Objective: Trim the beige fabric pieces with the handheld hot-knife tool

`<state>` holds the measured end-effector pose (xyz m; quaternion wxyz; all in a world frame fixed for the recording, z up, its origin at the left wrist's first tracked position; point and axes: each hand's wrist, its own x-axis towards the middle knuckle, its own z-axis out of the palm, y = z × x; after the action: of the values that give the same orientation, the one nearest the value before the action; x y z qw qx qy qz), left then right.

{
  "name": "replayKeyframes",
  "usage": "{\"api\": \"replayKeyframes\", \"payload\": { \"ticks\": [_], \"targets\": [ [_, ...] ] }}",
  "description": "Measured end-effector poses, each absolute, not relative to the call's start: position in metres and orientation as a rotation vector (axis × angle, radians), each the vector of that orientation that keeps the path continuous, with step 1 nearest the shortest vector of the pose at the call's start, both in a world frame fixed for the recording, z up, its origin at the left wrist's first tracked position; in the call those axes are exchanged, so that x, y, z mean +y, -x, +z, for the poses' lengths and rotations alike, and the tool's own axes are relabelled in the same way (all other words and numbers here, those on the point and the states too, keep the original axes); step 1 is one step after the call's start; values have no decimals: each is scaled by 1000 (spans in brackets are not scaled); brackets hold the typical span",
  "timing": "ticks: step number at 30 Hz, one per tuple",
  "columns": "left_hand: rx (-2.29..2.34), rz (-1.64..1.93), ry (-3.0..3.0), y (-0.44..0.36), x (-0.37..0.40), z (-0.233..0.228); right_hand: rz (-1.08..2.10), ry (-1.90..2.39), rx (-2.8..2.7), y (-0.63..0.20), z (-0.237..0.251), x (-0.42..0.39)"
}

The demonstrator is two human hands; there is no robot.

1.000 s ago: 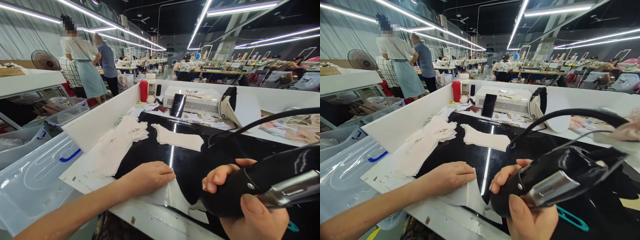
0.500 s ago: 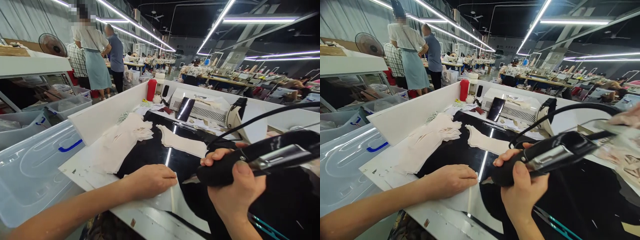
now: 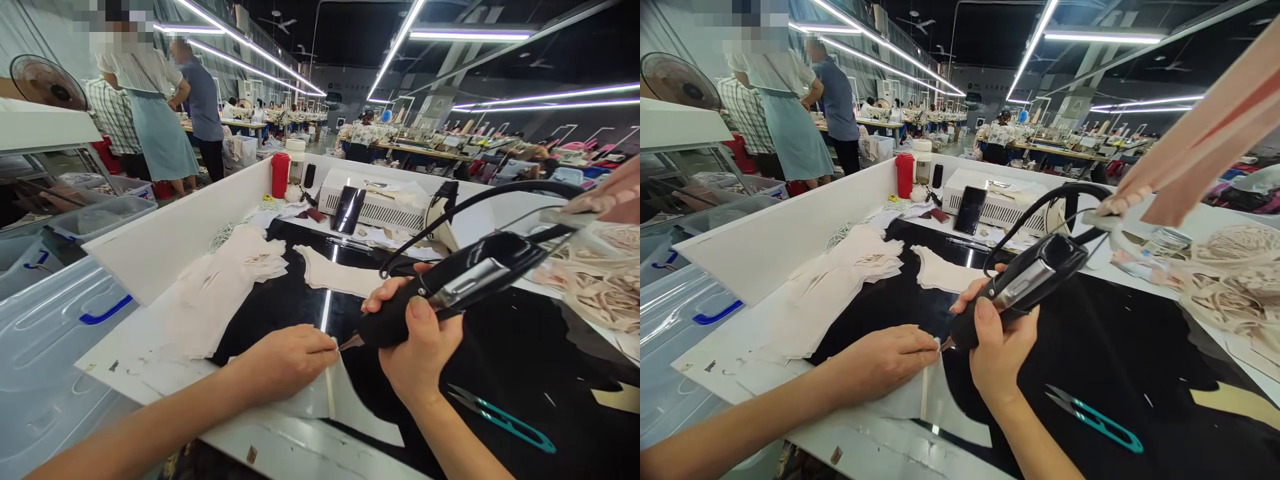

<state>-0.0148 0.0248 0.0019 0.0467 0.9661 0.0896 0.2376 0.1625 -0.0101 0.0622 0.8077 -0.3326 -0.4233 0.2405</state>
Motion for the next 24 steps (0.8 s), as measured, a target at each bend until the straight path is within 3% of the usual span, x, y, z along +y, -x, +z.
{"api": "replayKeyframes", "payload": {
  "ticks": [24],
  "targets": [
    [271,727,-2912,19,27,3,503,708,-923,-163,61,-21]
  ]
}}
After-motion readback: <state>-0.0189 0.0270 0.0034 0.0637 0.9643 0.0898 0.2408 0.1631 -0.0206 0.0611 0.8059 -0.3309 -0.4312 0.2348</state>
